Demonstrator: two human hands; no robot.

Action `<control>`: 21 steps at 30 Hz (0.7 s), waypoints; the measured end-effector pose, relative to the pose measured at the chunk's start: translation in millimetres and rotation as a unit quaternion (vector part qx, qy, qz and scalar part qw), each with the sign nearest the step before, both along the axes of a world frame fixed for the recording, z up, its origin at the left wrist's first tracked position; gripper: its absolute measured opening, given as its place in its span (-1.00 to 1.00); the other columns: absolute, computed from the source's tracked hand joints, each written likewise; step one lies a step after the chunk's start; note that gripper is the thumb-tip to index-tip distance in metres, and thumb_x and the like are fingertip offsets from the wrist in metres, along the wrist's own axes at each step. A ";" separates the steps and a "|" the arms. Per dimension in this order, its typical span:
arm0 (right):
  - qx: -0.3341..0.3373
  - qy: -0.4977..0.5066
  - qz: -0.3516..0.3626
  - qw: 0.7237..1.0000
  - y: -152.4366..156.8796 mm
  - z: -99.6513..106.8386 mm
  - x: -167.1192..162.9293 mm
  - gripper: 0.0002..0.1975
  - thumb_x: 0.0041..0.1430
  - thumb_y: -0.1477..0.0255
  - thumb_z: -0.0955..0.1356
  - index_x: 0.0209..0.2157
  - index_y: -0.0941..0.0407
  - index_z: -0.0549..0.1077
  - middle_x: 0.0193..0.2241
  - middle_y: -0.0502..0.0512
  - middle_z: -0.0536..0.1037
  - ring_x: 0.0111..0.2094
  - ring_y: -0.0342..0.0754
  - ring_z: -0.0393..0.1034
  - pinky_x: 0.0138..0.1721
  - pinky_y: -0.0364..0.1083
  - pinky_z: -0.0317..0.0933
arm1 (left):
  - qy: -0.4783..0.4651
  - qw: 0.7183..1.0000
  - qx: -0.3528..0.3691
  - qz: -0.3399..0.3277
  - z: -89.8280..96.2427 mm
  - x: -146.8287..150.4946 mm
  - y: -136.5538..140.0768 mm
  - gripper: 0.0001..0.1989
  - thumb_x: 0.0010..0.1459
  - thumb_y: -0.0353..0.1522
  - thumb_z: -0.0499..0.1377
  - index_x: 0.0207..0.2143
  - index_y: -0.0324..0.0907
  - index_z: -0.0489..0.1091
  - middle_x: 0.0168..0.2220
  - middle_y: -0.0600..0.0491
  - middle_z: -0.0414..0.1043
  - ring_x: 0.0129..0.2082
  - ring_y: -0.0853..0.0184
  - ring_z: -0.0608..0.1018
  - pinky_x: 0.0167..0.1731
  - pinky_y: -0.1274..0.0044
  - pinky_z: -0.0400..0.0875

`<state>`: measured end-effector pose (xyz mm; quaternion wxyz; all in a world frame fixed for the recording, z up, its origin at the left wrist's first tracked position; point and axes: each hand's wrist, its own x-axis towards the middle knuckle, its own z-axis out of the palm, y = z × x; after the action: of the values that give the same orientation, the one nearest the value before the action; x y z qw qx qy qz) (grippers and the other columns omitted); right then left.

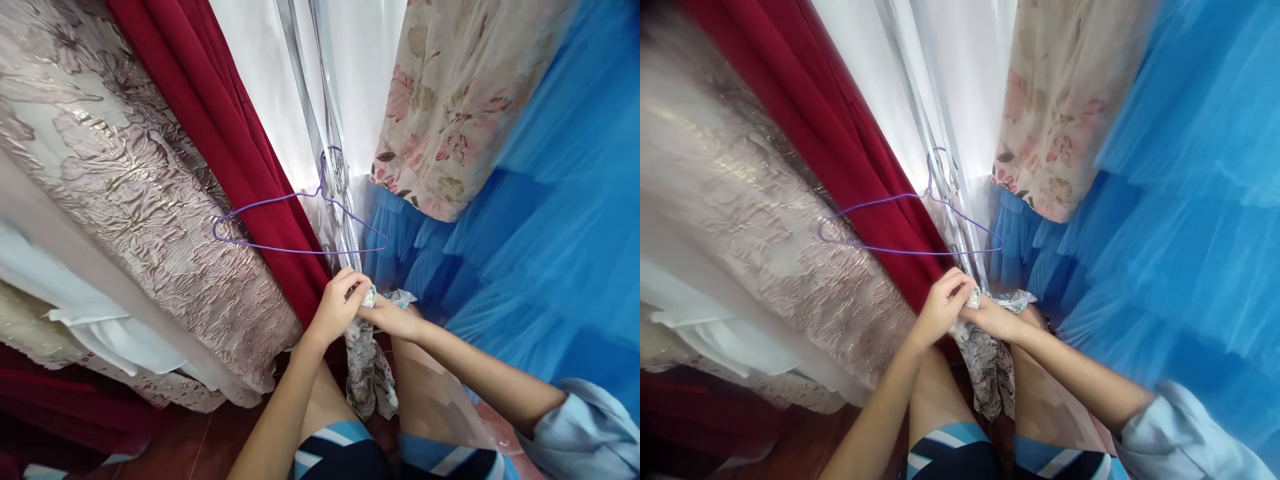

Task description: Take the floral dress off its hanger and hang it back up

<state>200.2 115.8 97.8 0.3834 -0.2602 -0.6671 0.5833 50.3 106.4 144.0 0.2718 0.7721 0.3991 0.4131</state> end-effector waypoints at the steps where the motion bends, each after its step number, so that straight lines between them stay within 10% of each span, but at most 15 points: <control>1: -0.034 0.021 -0.015 0.999 -1.4 3.9 1.1 -0.70 0.20 0.26 0.40 -0.11 0.13 0.49 -0.23 0.06 0.56 -0.15 0.01 0.40 -0.06 -0.03 0.28 | -0.011 1.000 -0.006 -0.011 -3.2 -1.5 -1.4 -0.71 0.35 -0.23 0.03 -0.11 -0.17 0.49 -0.10 -0.07 0.46 -0.08 0.23 0.49 0.02 0.43 0.36; 5: -0.153 0.073 0.002 0.986 -8.0 24.4 24.9 -0.68 0.16 0.18 0.44 -0.26 0.17 0.53 -0.38 0.05 0.57 -0.33 -0.07 0.43 -0.21 -0.11 0.31 | -0.040 0.982 -0.167 -0.076 -32.0 -14.4 -9.1 -0.53 0.36 -0.08 -0.03 0.07 -0.15 0.44 0.01 -0.11 0.47 0.08 0.15 0.45 0.14 0.31 0.32; 10: -0.145 0.060 -0.042 0.987 -3.5 55.4 71.9 -0.66 0.10 0.16 0.48 -0.38 0.19 0.55 -0.46 0.08 0.59 -0.47 -0.09 0.43 -0.38 -0.14 0.32 | 0.028 0.930 -0.331 -0.160 -70.1 -30.4 -22.9 -0.55 0.19 -0.02 0.18 -0.26 -0.24 0.54 -0.35 0.00 0.53 -0.31 0.24 0.52 -0.23 0.44 0.45; 14: -0.034 -0.023 -0.086 0.995 26.8 62.6 96.6 -0.67 0.11 0.17 0.46 -0.37 0.21 0.59 -0.44 0.13 0.61 -0.46 -0.06 0.44 -0.42 -0.13 0.31 | 0.049 0.964 -0.258 -0.049 -61.2 -79.0 -18.8 -0.62 0.18 -0.09 0.19 -0.36 -0.25 0.54 -0.44 0.02 0.49 -0.43 0.29 0.44 -0.39 0.52 0.35; 21: 0.120 -0.038 -0.179 0.976 95.3 61.6 84.2 -0.71 0.12 0.22 0.45 -0.35 0.18 0.62 -0.32 0.10 0.63 -0.27 0.02 0.45 -0.30 -0.13 0.29 | 0.214 0.961 0.004 0.173 11.1 -181.2 4.4 -0.79 0.10 -0.33 0.12 -0.39 -0.16 0.55 -0.33 0.00 0.48 -0.24 0.16 0.47 -0.17 0.44 0.30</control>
<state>284.4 211.1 159.4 0.4843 -0.3492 -0.6891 0.4107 -130.8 110.8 155.1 0.1016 0.7623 0.5741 0.2809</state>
